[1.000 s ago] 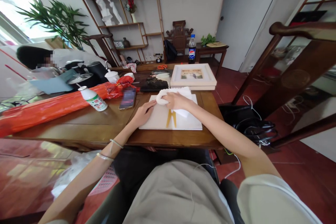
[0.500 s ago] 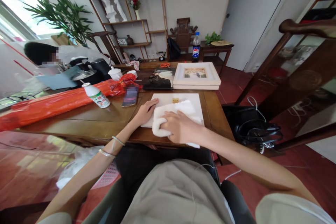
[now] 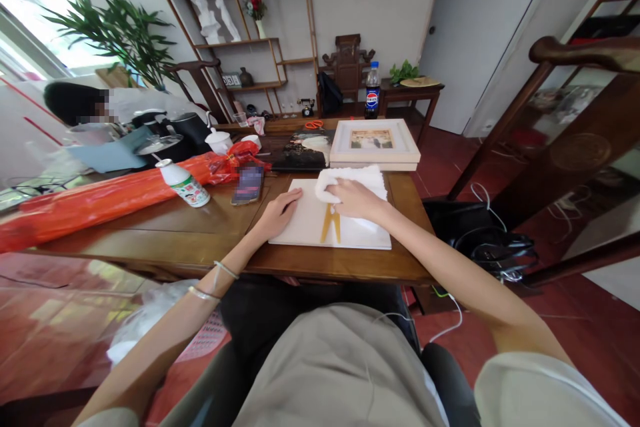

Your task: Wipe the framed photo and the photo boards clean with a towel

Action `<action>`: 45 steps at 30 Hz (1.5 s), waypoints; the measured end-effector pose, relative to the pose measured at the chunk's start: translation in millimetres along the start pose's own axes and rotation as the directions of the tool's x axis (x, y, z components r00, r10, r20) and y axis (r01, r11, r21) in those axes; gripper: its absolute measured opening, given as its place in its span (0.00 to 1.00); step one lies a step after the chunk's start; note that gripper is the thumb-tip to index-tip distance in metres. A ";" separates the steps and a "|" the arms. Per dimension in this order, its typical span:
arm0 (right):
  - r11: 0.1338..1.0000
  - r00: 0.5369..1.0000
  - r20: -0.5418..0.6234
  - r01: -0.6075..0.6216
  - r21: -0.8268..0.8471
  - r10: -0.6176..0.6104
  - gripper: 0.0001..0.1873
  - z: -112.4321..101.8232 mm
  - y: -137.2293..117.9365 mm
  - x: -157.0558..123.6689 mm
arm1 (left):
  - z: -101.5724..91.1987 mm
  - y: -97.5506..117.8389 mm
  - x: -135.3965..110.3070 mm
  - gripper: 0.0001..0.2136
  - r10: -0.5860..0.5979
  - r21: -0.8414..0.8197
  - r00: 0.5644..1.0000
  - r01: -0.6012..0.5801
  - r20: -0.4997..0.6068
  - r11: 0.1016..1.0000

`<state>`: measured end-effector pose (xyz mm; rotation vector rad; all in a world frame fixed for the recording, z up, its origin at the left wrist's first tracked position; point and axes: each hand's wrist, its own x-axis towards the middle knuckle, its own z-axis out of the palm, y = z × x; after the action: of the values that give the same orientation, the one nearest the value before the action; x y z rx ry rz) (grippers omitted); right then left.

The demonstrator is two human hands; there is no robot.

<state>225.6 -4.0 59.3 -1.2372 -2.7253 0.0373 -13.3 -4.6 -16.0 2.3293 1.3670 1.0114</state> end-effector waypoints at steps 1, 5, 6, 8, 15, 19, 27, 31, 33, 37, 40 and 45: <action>0.999 0.999 0.019 0.035 0.013 -0.035 0.19 -1.9 -6.5 -8.0 | 0.1 0.7 -0.6 0.17 0.001 -0.004 1.000 -0.001 0.001 1.000; 0.981 0.981 0.054 0.183 0.059 -0.186 0.18 -8.5 -47.0 -52.4 | 0.7 2.6 -2.5 0.17 0.003 -0.016 1.000 -0.003 0.002 1.000; 0.975 0.975 0.057 0.212 0.061 -0.216 0.18 -9.2 -57.9 -64.1 | 0.9 2.6 -2.7 0.17 0.005 -0.017 1.000 -0.005 0.000 1.000; 0.963 0.962 0.064 0.259 0.077 -0.264 0.17 -9.0 -74.9 -83.2 | 1.0 2.1 -2.7 0.17 0.011 -0.019 1.000 -0.011 -0.004 1.000; 0.983 0.983 -0.053 0.180 0.040 -0.178 0.19 4.7 -56.0 -76.5 | -0.4 2.9 -2.5 0.17 0.009 -0.026 1.000 -0.008 0.010 1.000; 0.996 0.991 -0.131 0.018 -0.084 -0.029 0.19 12.5 -17.7 -46.6 | -0.3 3.6 -2.3 0.17 0.004 -0.020 1.000 -0.004 0.009 1.000; 0.967 0.987 -0.090 -0.147 -0.210 0.131 0.16 4.3 27.6 -24.1 | 1.0 4.1 -1.2 0.17 -0.010 -0.002 1.000 0.010 0.005 1.000; 0.990 0.999 -0.042 -0.007 -0.143 0.001 0.16 -1.6 -9.7 -68.2 | 1.3 6.0 -1.5 0.17 -0.023 -0.004 1.000 0.023 0.002 1.000; 0.994 0.999 -0.014 0.039 -0.103 -0.041 0.16 -1.7 -31.7 -97.2 | 1.6 5.8 -1.6 0.17 -0.022 -0.007 1.000 0.022 0.005 1.000; 0.996 0.996 -0.051 0.077 -0.040 -0.079 0.13 2.4 -44.1 -129.1 | 1.3 4.5 -1.8 0.17 -0.012 -0.008 1.000 0.012 0.005 1.000; 0.997 0.995 -0.059 0.082 0.003 -0.082 0.17 3.6 -26.8 -123.7 | 0.4 4.0 -1.4 0.17 0.002 -0.009 1.000 -0.001 0.011 1.000; 0.996 0.994 -0.061 0.092 -0.005 -0.093 0.13 -2.1 -2.5 -104.8 | 0.3 0.7 1.6 0.18 -0.003 -0.007 1.000 0.003 0.020 1.000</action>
<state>292.1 -84.4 48.6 -1.0923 -2.7269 -0.0130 -12.1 -3.6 -15.1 2.3258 1.3569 0.9879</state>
